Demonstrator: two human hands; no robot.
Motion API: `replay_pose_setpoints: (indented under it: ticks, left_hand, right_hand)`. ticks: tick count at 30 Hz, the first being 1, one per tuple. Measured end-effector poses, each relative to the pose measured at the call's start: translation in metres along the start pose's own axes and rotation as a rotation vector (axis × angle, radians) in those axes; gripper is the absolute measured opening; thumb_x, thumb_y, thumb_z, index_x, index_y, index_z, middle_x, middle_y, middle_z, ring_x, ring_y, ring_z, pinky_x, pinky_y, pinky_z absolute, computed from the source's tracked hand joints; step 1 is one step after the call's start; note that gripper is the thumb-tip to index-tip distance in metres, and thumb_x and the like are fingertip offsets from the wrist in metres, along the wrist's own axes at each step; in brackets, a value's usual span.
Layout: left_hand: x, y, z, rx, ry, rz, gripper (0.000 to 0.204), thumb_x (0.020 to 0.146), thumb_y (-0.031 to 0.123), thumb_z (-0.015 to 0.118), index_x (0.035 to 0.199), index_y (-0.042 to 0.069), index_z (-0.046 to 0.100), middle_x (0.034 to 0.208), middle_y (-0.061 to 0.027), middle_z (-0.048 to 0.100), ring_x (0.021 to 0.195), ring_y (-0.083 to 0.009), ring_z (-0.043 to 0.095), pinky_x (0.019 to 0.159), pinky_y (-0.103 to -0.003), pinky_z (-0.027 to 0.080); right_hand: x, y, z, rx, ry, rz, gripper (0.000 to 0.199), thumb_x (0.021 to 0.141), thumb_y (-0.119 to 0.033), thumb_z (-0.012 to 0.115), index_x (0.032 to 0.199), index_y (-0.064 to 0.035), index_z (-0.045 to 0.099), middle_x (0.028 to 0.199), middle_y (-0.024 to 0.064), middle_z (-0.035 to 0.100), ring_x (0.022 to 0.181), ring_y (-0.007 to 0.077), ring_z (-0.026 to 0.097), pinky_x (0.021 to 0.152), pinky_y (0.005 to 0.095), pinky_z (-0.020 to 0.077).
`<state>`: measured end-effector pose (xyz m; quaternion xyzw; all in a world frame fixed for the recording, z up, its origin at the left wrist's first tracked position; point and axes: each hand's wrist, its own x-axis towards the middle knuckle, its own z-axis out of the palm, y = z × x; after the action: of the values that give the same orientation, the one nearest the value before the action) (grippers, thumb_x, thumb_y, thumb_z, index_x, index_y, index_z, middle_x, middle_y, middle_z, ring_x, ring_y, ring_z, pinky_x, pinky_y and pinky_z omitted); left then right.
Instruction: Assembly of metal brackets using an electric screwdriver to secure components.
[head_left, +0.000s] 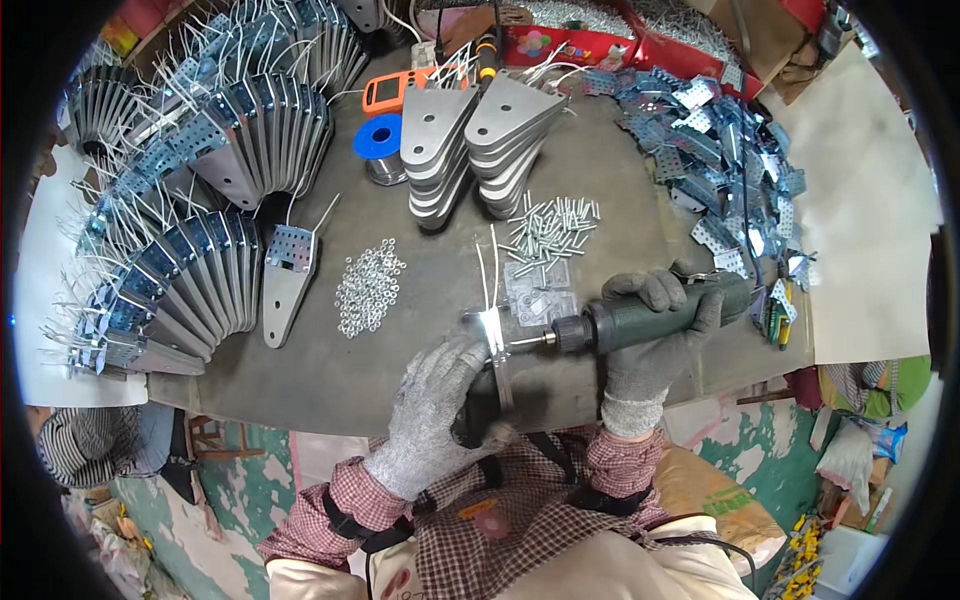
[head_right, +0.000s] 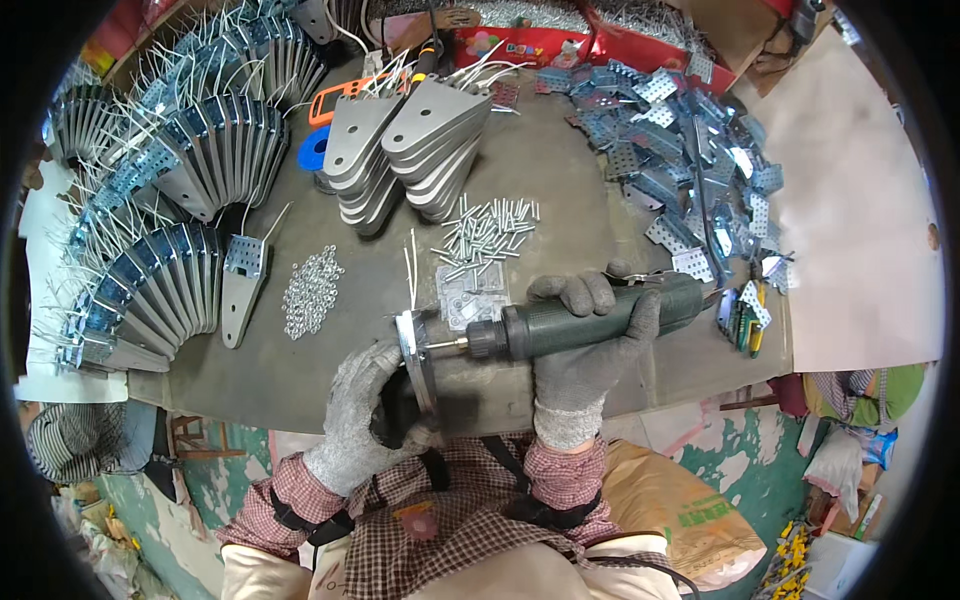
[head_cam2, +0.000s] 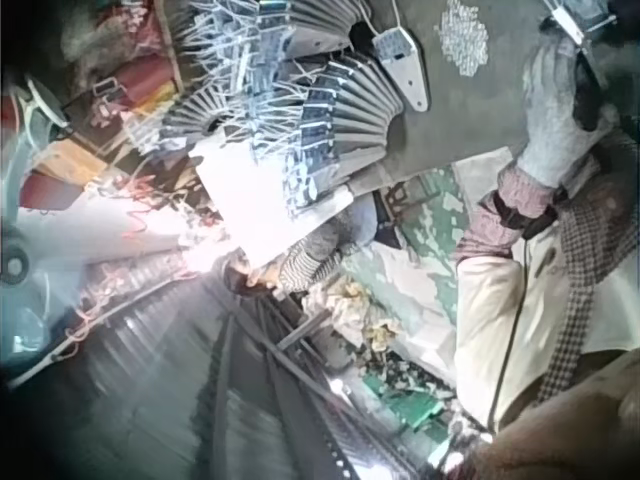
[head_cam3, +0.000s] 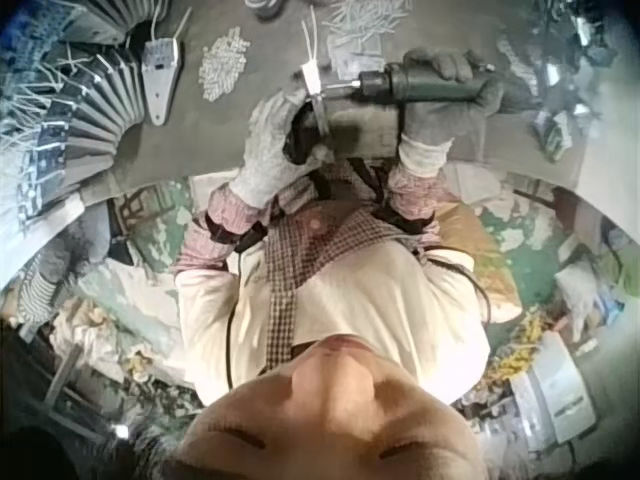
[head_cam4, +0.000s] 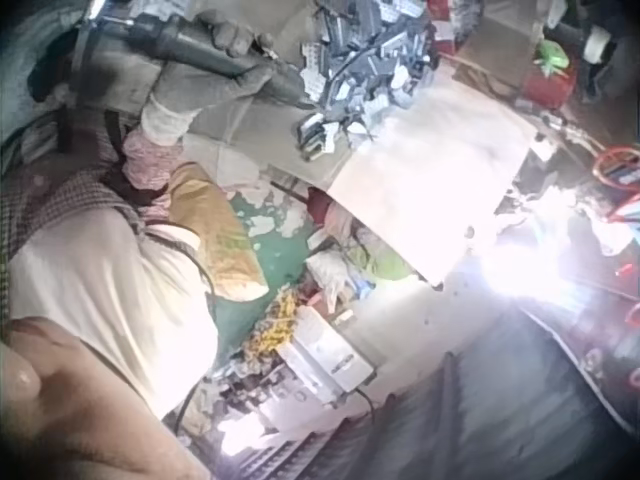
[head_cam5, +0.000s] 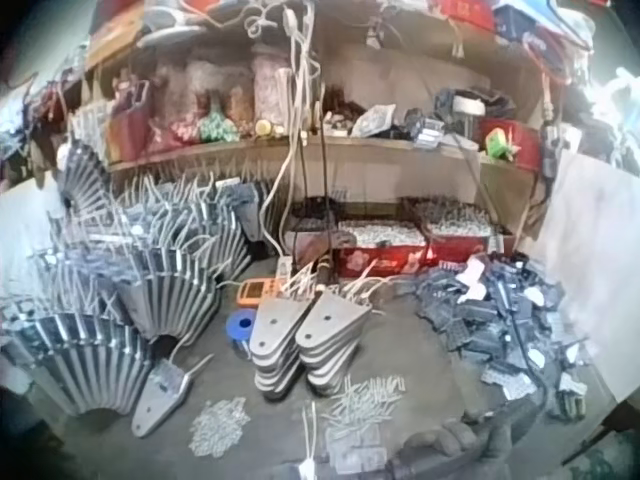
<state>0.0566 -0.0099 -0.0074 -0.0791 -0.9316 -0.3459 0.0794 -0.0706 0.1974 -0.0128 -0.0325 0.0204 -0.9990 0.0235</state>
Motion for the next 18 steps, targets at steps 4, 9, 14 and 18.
replay_pose_setpoints:
  ticks: [4,9,14,18]
  left_hand:
    - [-0.001,0.000,0.000,-0.012,-0.044,-0.025,0.093,0.070,0.043,0.085,0.144,0.004,0.046,0.138,-0.0227,0.053,0.133,-0.0446,0.047,0.114,-0.056,0.033]
    - [0.002,0.000,0.003,0.015,-0.031,0.002,0.090,0.071,0.045,0.084,0.141,0.001,0.048,0.133,-0.0243,0.055,0.126,-0.0459,0.051,0.111,-0.056,0.037]
    - [0.006,0.000,-0.001,0.230,-0.087,0.087,0.084,0.077,0.049,0.078,0.138,-0.002,0.049,0.127,-0.0259,0.058,0.118,-0.0482,0.055,0.109,-0.055,0.040]
    - [0.019,0.002,-0.016,0.049,-0.165,0.003,0.088,0.072,0.036,0.083,0.144,0.002,0.045,0.131,-0.0245,0.055,0.127,-0.0428,0.051,0.113,-0.055,0.037]
  right_hand:
    - [-0.001,-0.003,-0.005,0.016,0.048,0.015,0.033,0.097,-0.037,0.065,0.113,-0.0090,0.061,0.079,-0.0005,0.051,0.075,0.0142,0.050,0.095,0.0430,0.0454]
    - [-0.001,-0.008,-0.004,0.047,0.070,0.008,0.032,0.097,-0.036,0.065,0.113,-0.0075,0.061,0.079,0.0002,0.050,0.074,0.0148,0.050,0.094,0.0431,0.0458]
    - [0.001,-0.008,-0.008,0.081,0.029,0.033,0.033,0.097,-0.035,0.064,0.114,-0.0079,0.061,0.079,-0.0001,0.049,0.075,0.0148,0.051,0.094,0.0432,0.0463]
    - [0.001,-0.007,-0.004,0.064,0.117,0.019,0.036,0.098,-0.036,0.063,0.120,-0.0077,0.060,0.079,-0.0001,0.050,0.076,0.0153,0.053,0.095,0.0440,0.0464]
